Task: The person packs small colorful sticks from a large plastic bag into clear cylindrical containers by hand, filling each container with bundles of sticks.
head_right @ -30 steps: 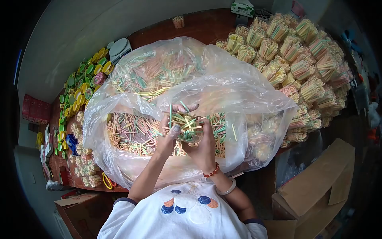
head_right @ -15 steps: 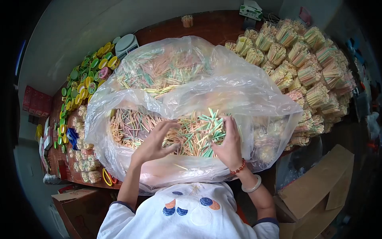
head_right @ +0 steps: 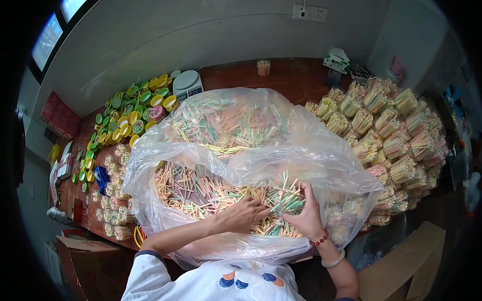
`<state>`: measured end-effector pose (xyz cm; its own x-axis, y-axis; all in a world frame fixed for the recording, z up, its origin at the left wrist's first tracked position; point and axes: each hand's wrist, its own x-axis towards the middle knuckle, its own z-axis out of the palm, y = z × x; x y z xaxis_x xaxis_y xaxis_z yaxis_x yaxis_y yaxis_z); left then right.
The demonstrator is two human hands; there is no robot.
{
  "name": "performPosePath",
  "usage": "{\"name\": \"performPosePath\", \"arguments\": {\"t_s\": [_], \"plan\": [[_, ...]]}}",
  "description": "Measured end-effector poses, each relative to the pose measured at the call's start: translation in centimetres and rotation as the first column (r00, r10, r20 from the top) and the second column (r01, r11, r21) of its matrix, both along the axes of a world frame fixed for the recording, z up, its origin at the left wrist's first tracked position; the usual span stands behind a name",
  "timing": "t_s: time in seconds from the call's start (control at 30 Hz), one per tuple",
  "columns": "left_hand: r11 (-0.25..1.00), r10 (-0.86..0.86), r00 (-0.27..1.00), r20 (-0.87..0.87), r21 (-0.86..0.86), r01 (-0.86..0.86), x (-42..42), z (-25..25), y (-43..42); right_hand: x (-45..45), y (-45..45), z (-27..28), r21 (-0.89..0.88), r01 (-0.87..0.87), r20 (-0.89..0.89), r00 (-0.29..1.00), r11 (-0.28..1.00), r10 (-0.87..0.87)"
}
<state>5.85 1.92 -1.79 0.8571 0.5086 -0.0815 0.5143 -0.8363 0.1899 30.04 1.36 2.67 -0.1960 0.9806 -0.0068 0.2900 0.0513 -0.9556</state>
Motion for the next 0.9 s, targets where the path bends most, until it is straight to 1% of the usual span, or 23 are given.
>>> {"name": "performPosePath", "arguments": {"t_s": [0.03,0.1,0.13,0.17,0.23,0.27,0.3,0.33,0.37,0.4,0.43,0.47,0.53,0.57,0.6,0.67,0.7,0.73,0.77,0.8,0.83,0.87,0.9], "plan": [[0.998,0.025,0.999,0.031,-0.066,-0.023,-0.5,-0.2,-0.3,0.5,0.1,0.1,-0.032,-0.012,-0.049,0.999,0.999,0.01],[0.993,0.023,0.998,0.061,-0.114,-0.016,-1.8,-1.0,-0.5,1.1,0.1,0.1,-0.097,-0.035,-0.153,0.988,0.995,0.02],[0.988,0.027,0.995,0.093,-0.157,-0.012,-2.4,-1.5,-0.6,1.3,0.0,0.3,-0.094,-0.012,-0.05,0.999,0.995,0.008],[0.989,0.063,0.979,0.196,-0.147,-0.034,-2.9,-0.2,-0.8,1.4,-0.1,0.5,-0.096,-0.007,-0.048,0.999,0.995,0.002],[0.919,0.297,0.902,0.313,-0.351,-0.181,-3.7,1.1,-1.4,1.3,0.4,1.0,-0.028,-0.056,0.082,0.995,0.998,0.058],[0.85,0.446,0.813,0.373,-0.462,-0.254,-4.0,0.5,-1.7,1.0,0.7,0.8,-0.067,-0.129,-0.072,0.99,0.989,0.124],[0.749,0.578,0.644,0.501,-0.64,-0.175,-4.0,-0.1,-1.9,0.6,0.7,0.4,-0.089,-0.106,-0.097,0.991,0.99,0.097],[0.628,0.713,0.433,0.551,-0.777,-0.045,-3.8,-0.5,-2.5,0.0,0.6,-0.1,-0.118,-0.084,-0.119,0.99,0.989,0.07],[0.565,0.782,0.353,0.514,-0.823,-0.053,-3.4,0.9,-2.8,-0.9,0.3,-0.7,-0.039,-0.096,-0.061,0.994,0.995,0.093],[0.417,0.888,0.18,0.423,-0.906,0.07,-2.8,2.7,-3.2,-1.6,0.0,-0.9,-0.015,-0.106,-0.04,0.994,0.994,0.106],[0.275,0.959,0.017,0.284,-0.938,0.211,-2.4,3.7,-3.6,-2.5,-0.3,-1.1,0.013,-0.12,-0.017,0.993,0.993,0.12],[0.204,0.977,-0.095,0.191,-0.968,0.146,-2.6,2.0,-3.8,-3.6,-0.8,-1.5,0.043,-0.073,0.0,0.997,0.996,0.073],[0.243,0.949,-0.286,0.136,-0.89,0.386,-2.2,2.3,-3.6,-5.9,-1.6,-0.9,0.036,-0.013,-0.06,0.998,0.999,0.015],[0.241,0.924,-0.369,0.103,-0.905,0.35,-1.7,3.4,-3.3,-6.6,-1.8,-1.1,0.045,0.0,-0.017,1.0,0.999,0.001],[0.243,0.921,-0.375,0.104,-0.906,0.346,-1.4,4.6,-3.3,-7.2,-2.1,-1.0,0.045,-0.007,-0.019,1.0,0.999,0.008],[0.44,0.866,-0.392,0.31,-0.845,0.303,-0.9,6.4,-3.4,-8.1,-2.5,-0.8,0.1,0.04,0.102,0.993,0.994,-0.05],[0.454,0.859,-0.362,0.362,-0.865,0.213,-0.9,6.6,-3.1,-8.7,-2.7,-0.8,0.133,0.061,0.098,0.992,0.989,-0.074],[0.453,0.86,-0.361,0.361,-0.866,0.213,-0.8,6.6,-2.8,-8.9,-2.8,-1.1,0.132,0.062,0.097,0.992,0.989,-0.075],[0.539,0.827,-0.223,0.516,-0.84,0.055,-0.6,6.4,-2.5,-9.1,-2.8,-1.4,0.159,0.073,0.093,0.992,0.985,-0.088],[0.629,0.771,-0.059,0.634,-0.773,-0.087,-0.5,6.0,-2.2,-9.2,-2.8,-1.6,0.188,0.083,0.091,0.991,0.979,-0.101],[0.583,0.806,-0.02,0.591,-0.8,-0.14,-0.3,5.0,-2.3,-9.3,-2.7,-1.7,0.191,0.084,0.091,0.99,0.978,-0.103],[0.586,0.805,-0.018,0.594,-0.798,-0.138,-0.2,4.4,-2.0,-9.5,-2.7,-1.8,0.249,0.114,0.064,0.989,0.962,-0.134],[0.618,0.786,0.047,0.617,-0.78,-0.092,0.0,3.8,-1.8,-9.6,-2.8,-1.8,0.302,0.146,0.034,0.986,0.942,-0.164]]}}
